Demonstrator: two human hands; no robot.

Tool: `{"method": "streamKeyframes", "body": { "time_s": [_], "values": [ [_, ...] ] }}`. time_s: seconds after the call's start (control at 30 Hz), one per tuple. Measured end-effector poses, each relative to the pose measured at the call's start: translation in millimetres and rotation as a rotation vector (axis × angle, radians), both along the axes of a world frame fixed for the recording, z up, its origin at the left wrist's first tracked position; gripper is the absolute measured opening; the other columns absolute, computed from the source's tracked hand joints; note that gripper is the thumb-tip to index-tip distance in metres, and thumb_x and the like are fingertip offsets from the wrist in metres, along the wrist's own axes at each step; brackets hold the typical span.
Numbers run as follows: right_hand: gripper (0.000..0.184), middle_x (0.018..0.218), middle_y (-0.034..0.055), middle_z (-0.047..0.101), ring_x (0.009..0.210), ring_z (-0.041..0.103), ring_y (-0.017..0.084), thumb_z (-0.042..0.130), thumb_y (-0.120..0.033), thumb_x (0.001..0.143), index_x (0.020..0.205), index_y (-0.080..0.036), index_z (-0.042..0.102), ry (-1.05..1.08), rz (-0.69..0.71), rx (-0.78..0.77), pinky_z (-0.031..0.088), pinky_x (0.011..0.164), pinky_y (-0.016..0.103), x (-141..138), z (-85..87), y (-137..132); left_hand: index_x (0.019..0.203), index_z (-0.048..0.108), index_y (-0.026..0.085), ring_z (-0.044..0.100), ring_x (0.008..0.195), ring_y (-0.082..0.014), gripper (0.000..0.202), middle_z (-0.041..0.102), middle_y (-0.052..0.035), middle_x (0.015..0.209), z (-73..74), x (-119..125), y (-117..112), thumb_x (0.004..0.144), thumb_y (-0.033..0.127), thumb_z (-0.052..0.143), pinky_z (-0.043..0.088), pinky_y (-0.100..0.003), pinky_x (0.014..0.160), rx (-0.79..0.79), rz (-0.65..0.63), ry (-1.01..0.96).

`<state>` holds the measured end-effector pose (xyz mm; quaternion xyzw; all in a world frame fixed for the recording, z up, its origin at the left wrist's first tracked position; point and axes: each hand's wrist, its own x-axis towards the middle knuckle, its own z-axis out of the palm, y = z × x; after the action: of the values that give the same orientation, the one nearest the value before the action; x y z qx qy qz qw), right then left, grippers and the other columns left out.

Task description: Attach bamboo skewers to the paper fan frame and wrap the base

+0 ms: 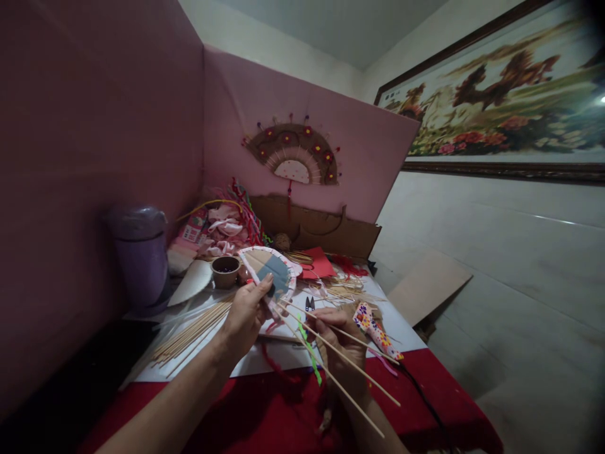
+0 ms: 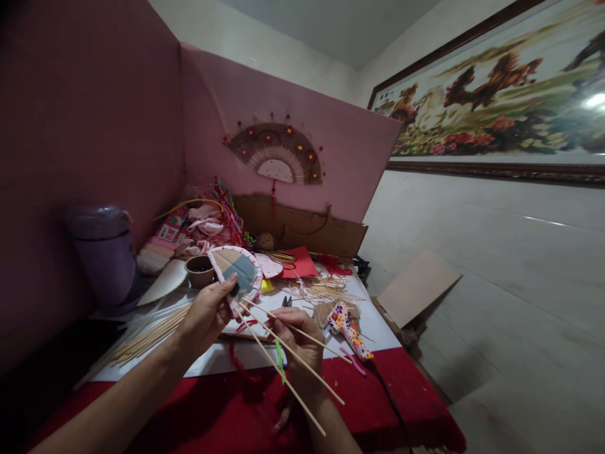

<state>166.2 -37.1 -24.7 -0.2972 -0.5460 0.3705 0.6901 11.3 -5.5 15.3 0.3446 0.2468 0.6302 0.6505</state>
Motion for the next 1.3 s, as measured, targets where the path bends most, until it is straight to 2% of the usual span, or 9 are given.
{"method": "streamKeyframes", "body": {
  "time_s": [0.23, 0.37, 0.53, 0.6, 0.87, 1.13, 1.3],
  "values": [
    [0.004, 0.082, 0.0043, 0.066, 0.065, 0.063, 0.021, 0.063, -0.029, 0.074, 0.073, -0.026, 0.065, 0.011, 0.003, 0.006, 0.053, 0.051, 0.034, -0.2, -1.9, 0.7, 0.070, 0.060, 0.012, 0.054, 0.047, -0.0086, 0.022, 0.060, 0.0006, 0.059, 4.2, 1.9, -1.9, 0.062, 0.025, 0.075, 0.049, -0.019, 0.045, -0.026, 0.044, -0.018],
    [0.005, 0.083, 0.0035, 0.065, 0.063, 0.062, 0.019, 0.062, -0.030, 0.076, 0.074, -0.026, 0.064, 0.006, 0.013, 0.003, 0.053, 0.051, 0.033, -0.4, -3.1, 3.8, 0.074, 0.061, 0.011, 0.053, 0.049, -0.0088, 0.023, 0.061, -0.0006, 0.063, 6.1, 2.5, -3.3, 0.061, 0.023, 0.075, 0.048, -0.020, 0.044, -0.015, 0.042, 0.019],
    [0.002, 0.082, 0.0012, 0.064, 0.065, 0.062, 0.015, 0.063, -0.025, 0.077, 0.078, -0.023, 0.063, -0.008, 0.026, 0.012, 0.051, 0.053, 0.027, 0.0, -3.7, 10.7, 0.059, 0.054, 0.013, 0.051, 0.044, -0.0100, 0.021, 0.053, 0.0037, 0.049, 2.3, 0.9, 1.0, 0.058, 0.020, 0.073, 0.050, -0.024, 0.046, -0.045, 0.090, 0.021],
    [0.003, 0.082, 0.0008, 0.064, 0.067, 0.062, 0.014, 0.063, -0.023, 0.077, 0.080, -0.022, 0.064, -0.017, 0.049, 0.010, 0.050, 0.055, 0.025, 0.6, -2.9, 13.3, 0.059, 0.052, 0.014, 0.050, 0.042, -0.0101, 0.020, 0.049, 0.0054, 0.047, -0.2, -0.4, 3.8, 0.060, 0.020, 0.071, 0.051, -0.026, 0.046, -0.070, 0.117, 0.009],
    [0.004, 0.081, -0.0020, 0.063, 0.064, 0.061, 0.013, 0.062, -0.022, 0.080, 0.081, -0.024, 0.064, -0.034, 0.151, -0.012, 0.048, 0.058, 0.024, 1.4, 3.9, 16.0, 0.063, 0.056, 0.013, 0.052, 0.046, -0.0099, 0.012, 0.055, 0.0029, 0.054, -6.4, -4.4, 12.0, 0.063, 0.016, 0.067, 0.050, -0.023, 0.045, -0.089, 0.121, 0.035],
    [0.009, 0.073, -0.0007, 0.063, 0.061, 0.059, 0.012, 0.065, -0.028, 0.077, 0.078, -0.019, 0.063, -0.077, 0.092, -0.057, 0.047, 0.056, 0.024, 4.4, 2.5, 17.2, 0.061, 0.056, 0.012, 0.057, 0.050, -0.0129, 0.015, 0.059, 0.0001, 0.055, -5.9, -1.3, 7.5, 0.061, 0.020, 0.069, 0.051, -0.026, 0.049, -0.089, 0.108, 0.056],
    [0.007, 0.078, -0.0002, 0.063, 0.059, 0.058, 0.011, 0.065, -0.025, 0.077, 0.076, -0.019, 0.063, -0.020, 0.087, -0.024, 0.047, 0.055, 0.024, 1.3, 1.9, 15.6, 0.062, 0.057, 0.013, 0.057, 0.050, -0.0128, 0.016, 0.059, 0.0003, 0.054, -8.4, -1.0, 6.7, 0.062, 0.022, 0.070, 0.050, -0.026, 0.051, -0.064, 0.085, 0.048]
  ]
}}
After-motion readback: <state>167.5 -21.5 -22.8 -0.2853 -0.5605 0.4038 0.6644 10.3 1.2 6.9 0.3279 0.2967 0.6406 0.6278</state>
